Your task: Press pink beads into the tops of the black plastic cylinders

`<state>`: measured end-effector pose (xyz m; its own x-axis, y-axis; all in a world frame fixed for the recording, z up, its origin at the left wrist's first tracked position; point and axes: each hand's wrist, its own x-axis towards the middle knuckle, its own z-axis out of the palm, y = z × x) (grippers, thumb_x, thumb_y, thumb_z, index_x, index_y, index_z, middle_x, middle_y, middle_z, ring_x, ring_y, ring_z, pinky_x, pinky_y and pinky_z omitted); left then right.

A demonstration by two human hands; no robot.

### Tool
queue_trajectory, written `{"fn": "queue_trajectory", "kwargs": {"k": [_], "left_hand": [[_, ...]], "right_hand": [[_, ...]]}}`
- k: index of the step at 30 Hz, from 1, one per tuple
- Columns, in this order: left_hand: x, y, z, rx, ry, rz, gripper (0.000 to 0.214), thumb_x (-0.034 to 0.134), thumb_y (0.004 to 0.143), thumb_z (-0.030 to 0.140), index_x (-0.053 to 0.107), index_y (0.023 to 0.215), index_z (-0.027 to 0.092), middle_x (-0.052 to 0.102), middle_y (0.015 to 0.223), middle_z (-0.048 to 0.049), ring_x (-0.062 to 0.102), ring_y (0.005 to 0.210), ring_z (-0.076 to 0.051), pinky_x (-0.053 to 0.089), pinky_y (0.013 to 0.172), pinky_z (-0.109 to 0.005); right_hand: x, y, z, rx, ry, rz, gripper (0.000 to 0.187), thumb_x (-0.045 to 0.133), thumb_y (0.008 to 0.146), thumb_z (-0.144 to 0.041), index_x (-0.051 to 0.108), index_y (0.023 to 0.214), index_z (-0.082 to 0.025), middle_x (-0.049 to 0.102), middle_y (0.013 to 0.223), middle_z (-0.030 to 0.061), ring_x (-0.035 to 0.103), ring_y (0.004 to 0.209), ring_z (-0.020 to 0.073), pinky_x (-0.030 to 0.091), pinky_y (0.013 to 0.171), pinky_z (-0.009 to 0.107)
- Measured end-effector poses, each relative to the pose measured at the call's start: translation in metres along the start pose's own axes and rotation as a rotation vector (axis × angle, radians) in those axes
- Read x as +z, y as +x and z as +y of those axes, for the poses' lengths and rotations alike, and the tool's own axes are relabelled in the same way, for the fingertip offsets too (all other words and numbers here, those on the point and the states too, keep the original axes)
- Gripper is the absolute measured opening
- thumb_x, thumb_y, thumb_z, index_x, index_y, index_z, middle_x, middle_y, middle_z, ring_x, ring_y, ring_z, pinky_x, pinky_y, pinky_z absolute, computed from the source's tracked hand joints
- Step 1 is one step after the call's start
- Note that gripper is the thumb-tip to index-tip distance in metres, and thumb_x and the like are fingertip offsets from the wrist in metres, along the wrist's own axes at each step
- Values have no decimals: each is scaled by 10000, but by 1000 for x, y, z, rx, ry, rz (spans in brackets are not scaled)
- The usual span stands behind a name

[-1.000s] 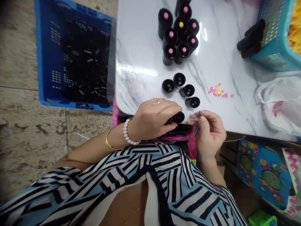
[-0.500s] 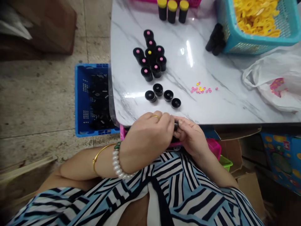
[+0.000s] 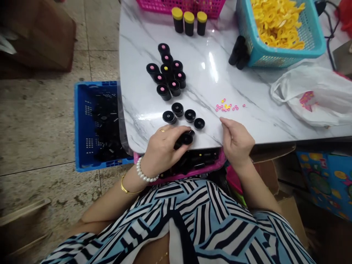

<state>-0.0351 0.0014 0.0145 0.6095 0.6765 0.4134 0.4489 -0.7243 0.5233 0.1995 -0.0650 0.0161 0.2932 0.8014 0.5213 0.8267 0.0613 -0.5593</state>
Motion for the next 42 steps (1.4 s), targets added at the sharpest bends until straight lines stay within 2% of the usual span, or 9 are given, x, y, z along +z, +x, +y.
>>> {"fn": "queue_trajectory", "kwargs": {"k": [2, 5, 8, 14, 21, 28, 32, 36, 42], "left_hand": [[9, -4, -5, -2, -12, -6, 234, 619, 968, 241, 630, 1187, 159, 746, 1095, -83, 658, 949, -226, 528, 905, -406], [16, -7, -6, -12, 30, 54, 227, 657, 959, 307, 647, 1133, 163, 744, 1157, -90, 652, 994, -244, 521, 918, -420], [19, -8, -6, -35, 111, 118, 257, 684, 942, 367, 665, 1089, 158, 744, 1129, -103, 637, 959, -256, 520, 871, -418], [21, -11, -8, -11, 104, 161, 580, 708, 916, 494, 577, 1354, 137, 741, 1138, -128, 643, 957, -273, 506, 869, -415], [24, -12, -10, 5, 120, 149, 366, 704, 928, 391, 658, 1214, 167, 752, 1096, -88, 645, 932, -250, 501, 877, -391], [24, -12, -9, -5, 123, 149, 313, 677, 942, 350, 672, 1190, 159, 747, 1094, -92, 637, 933, -248, 500, 866, -394], [23, -12, -9, 0, 123, 154, 309, 682, 941, 339, 671, 1194, 163, 746, 1108, -83, 634, 940, -247, 504, 874, -395], [25, -13, -10, -8, 101, 166, 441, 695, 934, 390, 628, 1295, 145, 743, 1098, -98, 639, 948, -255, 502, 883, -404], [25, -12, -10, -4, 81, 163, 358, 688, 940, 388, 658, 1218, 164, 742, 1109, -98, 644, 961, -257, 498, 888, -402]], "right_hand": [[9, 2, 11, -124, -104, -45, 205, 651, 959, -211, 781, 1113, -249, 815, 1030, 50, 750, 992, 209, 605, 938, 404], [15, 4, 21, -175, -132, -91, 222, 705, 928, -231, 774, 1138, -253, 815, 1044, 43, 719, 1035, 218, 577, 970, 417], [8, 6, 26, -73, -73, -71, 250, 694, 940, -294, 752, 1177, -244, 791, 1150, 66, 709, 1071, 219, 569, 968, 422], [-20, -9, 29, 27, -119, 17, 164, 650, 954, -268, 773, 1035, -194, 783, 952, 63, 715, 861, 184, 582, 808, 355], [-13, -42, 18, -232, -258, -119, 310, 693, 905, -140, 752, 1185, -260, 752, 983, 55, 678, 886, 183, 557, 844, 370], [-5, -21, 41, -201, -270, -151, 291, 656, 942, -215, 756, 1203, -295, 633, 937, 60, 606, 867, 193, 552, 791, 372], [-10, -15, 48, -166, -234, -156, 268, 680, 928, -238, 772, 1171, -301, 650, 945, 58, 621, 862, 193, 562, 788, 373], [-18, -19, 45, -103, -133, -146, 373, 661, 933, -250, 701, 1303, -280, 701, 1031, 76, 673, 899, 208, 587, 810, 394], [-27, -34, 39, -337, -250, -248, 551, 796, 839, -352, 657, 1364, -259, 716, 1156, 115, 674, 1051, 281, 566, 940, 471]]}}
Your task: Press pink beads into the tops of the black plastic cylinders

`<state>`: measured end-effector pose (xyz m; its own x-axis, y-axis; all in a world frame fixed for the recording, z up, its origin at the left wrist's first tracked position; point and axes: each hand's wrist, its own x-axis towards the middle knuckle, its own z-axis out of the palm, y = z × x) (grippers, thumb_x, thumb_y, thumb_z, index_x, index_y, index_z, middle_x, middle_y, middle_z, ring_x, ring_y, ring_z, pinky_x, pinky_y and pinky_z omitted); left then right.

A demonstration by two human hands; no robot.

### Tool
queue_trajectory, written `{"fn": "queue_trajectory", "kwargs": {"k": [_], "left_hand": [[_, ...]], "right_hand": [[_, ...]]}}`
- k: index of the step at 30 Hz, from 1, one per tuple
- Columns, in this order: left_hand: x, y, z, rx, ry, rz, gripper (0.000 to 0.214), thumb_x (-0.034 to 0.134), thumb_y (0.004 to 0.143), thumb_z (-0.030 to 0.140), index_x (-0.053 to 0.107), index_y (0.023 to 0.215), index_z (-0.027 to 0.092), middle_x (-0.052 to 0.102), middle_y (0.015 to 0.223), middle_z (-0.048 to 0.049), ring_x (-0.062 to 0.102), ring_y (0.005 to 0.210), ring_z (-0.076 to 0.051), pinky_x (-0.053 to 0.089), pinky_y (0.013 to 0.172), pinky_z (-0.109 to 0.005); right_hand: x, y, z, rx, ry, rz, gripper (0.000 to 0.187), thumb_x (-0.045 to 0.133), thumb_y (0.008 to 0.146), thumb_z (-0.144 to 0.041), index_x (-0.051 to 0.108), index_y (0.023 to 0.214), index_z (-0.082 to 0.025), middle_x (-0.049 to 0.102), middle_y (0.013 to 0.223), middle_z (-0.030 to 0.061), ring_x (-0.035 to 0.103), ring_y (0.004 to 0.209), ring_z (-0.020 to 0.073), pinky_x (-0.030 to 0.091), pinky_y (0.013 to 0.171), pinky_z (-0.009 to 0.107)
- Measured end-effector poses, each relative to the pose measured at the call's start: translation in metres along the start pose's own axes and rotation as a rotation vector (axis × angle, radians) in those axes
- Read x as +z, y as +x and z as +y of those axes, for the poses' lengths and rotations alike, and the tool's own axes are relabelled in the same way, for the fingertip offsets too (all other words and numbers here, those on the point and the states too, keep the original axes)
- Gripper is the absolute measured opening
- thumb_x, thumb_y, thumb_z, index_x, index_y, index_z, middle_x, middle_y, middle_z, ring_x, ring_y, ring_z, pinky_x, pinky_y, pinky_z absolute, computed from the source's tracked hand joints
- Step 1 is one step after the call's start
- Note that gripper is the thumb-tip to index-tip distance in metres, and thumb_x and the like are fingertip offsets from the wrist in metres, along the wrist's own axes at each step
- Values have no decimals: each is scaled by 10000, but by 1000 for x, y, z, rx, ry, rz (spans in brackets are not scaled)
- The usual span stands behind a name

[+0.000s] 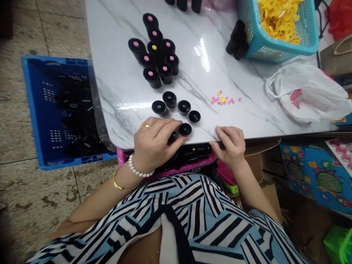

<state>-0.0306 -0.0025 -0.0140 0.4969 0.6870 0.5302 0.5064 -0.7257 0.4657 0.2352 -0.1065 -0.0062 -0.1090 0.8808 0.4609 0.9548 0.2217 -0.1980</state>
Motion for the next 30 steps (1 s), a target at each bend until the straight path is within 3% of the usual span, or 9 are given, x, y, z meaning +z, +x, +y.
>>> {"fn": "queue_trajectory", "kwargs": {"k": [3, 6, 10, 12, 14, 18, 22, 30], "left_hand": [[-1, 1, 1, -1, -4, 8, 313, 682, 945, 376, 671, 1177, 166, 740, 1098, -93, 637, 958, -252, 501, 873, -396], [-3, 2, 2, -1, -20, -3, 296, 679, 949, 382, 680, 1155, 170, 736, 1091, -82, 622, 953, -242, 504, 875, -396], [-5, 2, 1, 24, -57, -28, 250, 654, 960, 366, 688, 1130, 186, 729, 1079, -63, 610, 937, -222, 503, 848, -377], [-5, 2, 1, 36, -60, -29, 243, 657, 956, 367, 690, 1118, 189, 726, 1067, -52, 602, 926, -219, 499, 829, -370], [-5, 3, 1, 34, -57, -32, 236, 654, 957, 369, 690, 1114, 196, 721, 1049, -45, 594, 913, -216, 492, 825, -371], [-6, 3, 2, 27, -49, -43, 242, 641, 966, 379, 683, 1119, 197, 715, 1033, -50, 587, 910, -216, 478, 821, -373], [-7, 4, 2, 38, -45, -39, 233, 610, 981, 380, 692, 1091, 192, 713, 1007, -47, 576, 893, -214, 470, 812, -367], [-11, 6, 2, 14, -61, -125, 213, 552, 1005, 340, 690, 1089, 200, 708, 978, -41, 580, 902, -215, 450, 816, -376]], "right_hand": [[0, -5, -1, -114, -74, -12, 682, 848, 803, -346, 604, 1428, -220, 719, 1187, 150, 672, 1079, 303, 571, 944, 480], [-2, -3, -11, -169, 34, 8, 509, 830, 806, -168, 692, 1290, -244, 743, 990, 90, 685, 899, 233, 594, 798, 397], [-13, 16, -45, 32, 504, -106, 332, 777, 827, -70, 761, 1098, -261, 734, 882, 28, 681, 770, 172, 579, 684, 333], [-19, 29, -63, 172, 597, -45, 295, 752, 852, -70, 781, 1067, -270, 737, 878, 17, 685, 764, 161, 569, 678, 325], [-21, 43, -77, 247, 578, 10, 265, 730, 879, -89, 797, 1048, -282, 742, 882, 13, 685, 773, 157, 562, 700, 328], [-12, 58, -90, 315, 511, -43, 210, 744, 893, -152, 808, 1044, -282, 721, 869, 11, 665, 767, 147, 536, 673, 309], [-3, 57, -93, 364, 465, 5, 180, 791, 859, -166, 811, 1004, -269, 686, 843, 2, 629, 732, 132, 492, 618, 290], [3, 59, -100, 466, 463, 20, 66, 786, 872, -256, 801, 936, -249, 696, 836, 27, 656, 768, 164, 544, 674, 334]]}}
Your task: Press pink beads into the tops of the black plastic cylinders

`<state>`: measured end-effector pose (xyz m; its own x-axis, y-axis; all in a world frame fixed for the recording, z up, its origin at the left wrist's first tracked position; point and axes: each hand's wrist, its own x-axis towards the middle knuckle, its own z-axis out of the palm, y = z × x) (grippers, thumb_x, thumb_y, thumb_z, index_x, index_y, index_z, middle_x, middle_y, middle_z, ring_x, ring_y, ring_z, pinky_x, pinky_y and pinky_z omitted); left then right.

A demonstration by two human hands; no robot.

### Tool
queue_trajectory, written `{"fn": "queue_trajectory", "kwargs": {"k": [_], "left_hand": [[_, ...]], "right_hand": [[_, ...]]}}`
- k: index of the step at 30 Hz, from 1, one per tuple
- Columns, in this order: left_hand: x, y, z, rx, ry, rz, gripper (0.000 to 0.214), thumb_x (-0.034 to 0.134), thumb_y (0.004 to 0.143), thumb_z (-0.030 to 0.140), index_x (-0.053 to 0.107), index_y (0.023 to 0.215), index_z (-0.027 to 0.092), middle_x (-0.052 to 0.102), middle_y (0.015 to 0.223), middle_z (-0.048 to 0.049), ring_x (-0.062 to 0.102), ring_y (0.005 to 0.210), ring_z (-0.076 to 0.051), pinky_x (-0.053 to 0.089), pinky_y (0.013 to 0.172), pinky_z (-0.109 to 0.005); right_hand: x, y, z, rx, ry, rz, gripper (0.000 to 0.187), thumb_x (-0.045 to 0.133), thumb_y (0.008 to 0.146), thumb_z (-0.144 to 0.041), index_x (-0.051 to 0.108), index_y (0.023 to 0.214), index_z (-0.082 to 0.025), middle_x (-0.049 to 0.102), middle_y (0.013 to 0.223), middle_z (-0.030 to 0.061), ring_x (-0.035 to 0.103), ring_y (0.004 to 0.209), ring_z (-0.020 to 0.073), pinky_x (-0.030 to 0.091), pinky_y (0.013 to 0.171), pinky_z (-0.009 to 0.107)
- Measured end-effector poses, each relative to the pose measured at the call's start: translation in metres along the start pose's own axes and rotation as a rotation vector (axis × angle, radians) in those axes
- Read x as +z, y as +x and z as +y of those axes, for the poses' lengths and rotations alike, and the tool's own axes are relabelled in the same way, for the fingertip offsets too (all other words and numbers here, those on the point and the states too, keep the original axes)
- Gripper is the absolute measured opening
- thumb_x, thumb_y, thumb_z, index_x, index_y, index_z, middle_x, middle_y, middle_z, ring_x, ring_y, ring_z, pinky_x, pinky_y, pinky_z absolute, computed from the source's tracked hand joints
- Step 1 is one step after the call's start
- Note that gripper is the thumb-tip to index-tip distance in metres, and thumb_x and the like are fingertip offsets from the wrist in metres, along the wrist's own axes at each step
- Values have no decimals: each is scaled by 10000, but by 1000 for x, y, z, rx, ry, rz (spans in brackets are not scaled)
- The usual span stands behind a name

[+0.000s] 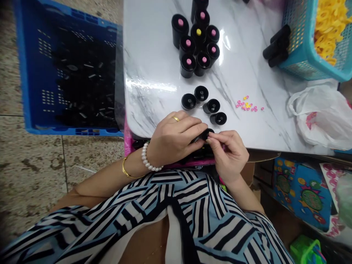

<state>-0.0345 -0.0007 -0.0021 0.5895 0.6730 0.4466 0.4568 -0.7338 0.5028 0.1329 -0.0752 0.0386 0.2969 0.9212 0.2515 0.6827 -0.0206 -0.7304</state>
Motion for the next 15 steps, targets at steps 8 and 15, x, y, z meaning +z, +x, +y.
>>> {"fn": "queue_trajectory", "kwargs": {"k": [8, 15], "left_hand": [[-2, 0, 0, 17, 7, 11, 234, 543, 1025, 361, 685, 1077, 183, 724, 929, -16, 585, 863, -210, 434, 766, -379], [-6, 5, 1, -55, -80, -128, 224, 501, 1035, 359, 679, 1076, 229, 732, 956, -8, 613, 902, -229, 446, 775, -393]], "right_hand": [[7, 6, -4, 461, 413, -124, 183, 766, 883, -337, 613, 893, -237, 563, 596, -74, 515, 433, 88, 467, 419, 230], [12, 21, -1, 606, 533, -240, 318, 750, 884, -372, 463, 820, -249, 488, 606, -103, 438, 379, 43, 388, 356, 177]]}}
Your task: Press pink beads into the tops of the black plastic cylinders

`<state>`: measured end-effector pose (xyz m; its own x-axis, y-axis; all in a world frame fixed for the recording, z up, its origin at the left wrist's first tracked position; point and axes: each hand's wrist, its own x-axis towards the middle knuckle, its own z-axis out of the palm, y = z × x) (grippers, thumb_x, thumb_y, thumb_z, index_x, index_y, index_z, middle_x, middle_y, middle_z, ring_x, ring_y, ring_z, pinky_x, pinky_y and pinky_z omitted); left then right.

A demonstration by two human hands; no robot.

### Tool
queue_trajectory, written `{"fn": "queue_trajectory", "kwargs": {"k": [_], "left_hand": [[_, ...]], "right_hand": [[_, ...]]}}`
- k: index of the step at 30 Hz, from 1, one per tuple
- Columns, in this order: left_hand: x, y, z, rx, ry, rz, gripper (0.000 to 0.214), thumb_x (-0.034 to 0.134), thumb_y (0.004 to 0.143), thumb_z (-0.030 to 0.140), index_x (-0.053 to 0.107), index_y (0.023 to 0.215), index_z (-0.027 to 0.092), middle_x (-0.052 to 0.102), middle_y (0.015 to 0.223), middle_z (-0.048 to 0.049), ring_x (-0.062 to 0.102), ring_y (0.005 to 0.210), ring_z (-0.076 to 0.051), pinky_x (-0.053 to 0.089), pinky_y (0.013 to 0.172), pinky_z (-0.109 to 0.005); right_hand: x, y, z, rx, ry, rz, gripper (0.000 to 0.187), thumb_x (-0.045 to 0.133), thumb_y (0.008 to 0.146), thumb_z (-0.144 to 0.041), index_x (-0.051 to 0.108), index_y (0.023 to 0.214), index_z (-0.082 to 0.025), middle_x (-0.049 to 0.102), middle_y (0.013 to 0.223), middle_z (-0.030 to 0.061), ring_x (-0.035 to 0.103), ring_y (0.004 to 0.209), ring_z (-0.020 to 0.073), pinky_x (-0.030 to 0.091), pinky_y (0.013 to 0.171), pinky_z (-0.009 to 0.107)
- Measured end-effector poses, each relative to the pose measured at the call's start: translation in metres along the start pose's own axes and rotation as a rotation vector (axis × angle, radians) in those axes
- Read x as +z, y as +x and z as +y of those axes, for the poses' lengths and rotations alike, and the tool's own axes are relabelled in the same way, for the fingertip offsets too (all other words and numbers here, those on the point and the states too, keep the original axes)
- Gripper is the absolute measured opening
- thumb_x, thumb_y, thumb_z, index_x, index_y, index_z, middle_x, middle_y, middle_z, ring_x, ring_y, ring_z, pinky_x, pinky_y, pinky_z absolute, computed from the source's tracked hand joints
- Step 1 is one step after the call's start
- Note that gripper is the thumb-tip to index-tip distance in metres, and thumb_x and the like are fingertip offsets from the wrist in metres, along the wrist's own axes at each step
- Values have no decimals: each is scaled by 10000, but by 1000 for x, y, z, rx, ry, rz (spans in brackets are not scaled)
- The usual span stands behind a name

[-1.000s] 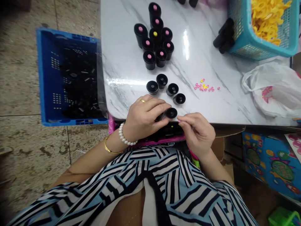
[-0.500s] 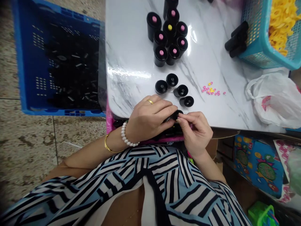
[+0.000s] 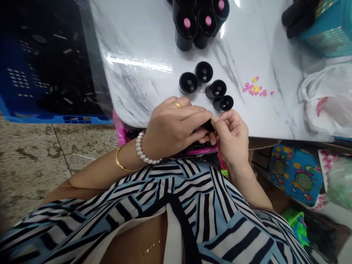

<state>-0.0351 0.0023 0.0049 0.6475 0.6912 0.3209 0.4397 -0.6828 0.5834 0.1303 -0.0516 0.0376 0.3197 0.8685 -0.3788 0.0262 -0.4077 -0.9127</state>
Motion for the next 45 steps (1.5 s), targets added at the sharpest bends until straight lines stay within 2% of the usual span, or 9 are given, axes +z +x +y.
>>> {"fn": "queue_trajectory", "kwargs": {"k": [10, 15, 21, 25, 28, 31, 33, 40, 45], "left_hand": [[6, -2, -1, 48, 114, 128, 270, 561, 996, 398, 662, 1088, 166, 649, 976, -75, 580, 900, -252, 475, 803, -401], [0, -12, 2, -16, 152, 143, 424, 613, 916, 394, 607, 1197, 76, 626, 1125, -191, 570, 1009, -330, 514, 869, -469], [-5, -24, -3, -4, 85, 77, 297, 619, 904, 204, 613, 1181, 98, 613, 1127, -165, 576, 1032, -288, 539, 964, -460], [-1, -21, -2, 35, 84, 99, 336, 622, 949, 203, 612, 1279, 140, 675, 1161, -144, 610, 1068, -280, 539, 941, -447], [2, -21, -2, 57, 53, 169, 352, 650, 959, 229, 613, 1306, 184, 729, 1171, -103, 640, 1090, -269, 519, 958, -434], [3, -20, -3, 64, -23, 231, 379, 691, 950, 256, 599, 1314, 196, 739, 1184, -86, 650, 1078, -258, 522, 982, -424], [4, -18, -2, 95, -96, 257, 428, 693, 951, 248, 566, 1354, 182, 721, 1186, -99, 645, 1087, -248, 539, 1005, -417], [8, -11, 4, 71, -125, 191, 454, 610, 972, 154, 515, 1416, 127, 646, 1208, -145, 634, 1129, -229, 575, 1004, -380], [9, -13, 2, 11, -87, 284, 310, 679, 956, 225, 596, 1250, 171, 739, 1142, -86, 686, 1103, -234, 536, 999, -405]], "right_hand": [[-9, -7, 7, -23, -45, -144, 394, 803, 835, -385, 535, 1095, -262, 631, 675, -95, 647, 499, 114, 581, 537, 261], [-14, -12, 3, -49, -181, 40, 367, 815, 810, -396, 576, 1040, -238, 589, 607, -103, 584, 420, 99, 459, 401, 202], [-46, 16, 1, -161, -319, 292, 333, 825, 786, -398, 664, 980, -180, 591, 581, -76, 580, 439, 86, 449, 443, 198], [-40, 46, 0, -251, -173, 106, 490, 765, 844, -412, 640, 1262, -189, 702, 742, -22, 630, 499, 102, 498, 481, 232], [-42, 55, 6, -402, -243, 177, 528, 684, 921, -409, 574, 1401, -218, 736, 861, 10, 641, 539, 108, 538, 534, 267], [-55, 56, 14, -674, -611, 445, 305, 636, 957, -341, 709, 1225, -215, 719, 827, 27, 629, 604, 131, 564, 630, 306], [-63, 58, 17, -795, -865, 479, 228, 630, 953, -301, 760, 1119, -213, 720, 859, 57, 644, 688, 159, 571, 692, 327], [-68, 52, 20, -818, -1203, 379, 266, 606, 965, -308, 739, 1179, -221, 694, 994, 100, 662, 814, 197, 545, 712, 325], [-76, 18, 23, -1004, -1294, 2, 537, 776, 851, -480, 641, 1296, -213, 718, 1069, 124, 655, 913, 252, 563, 785, 376]]}}
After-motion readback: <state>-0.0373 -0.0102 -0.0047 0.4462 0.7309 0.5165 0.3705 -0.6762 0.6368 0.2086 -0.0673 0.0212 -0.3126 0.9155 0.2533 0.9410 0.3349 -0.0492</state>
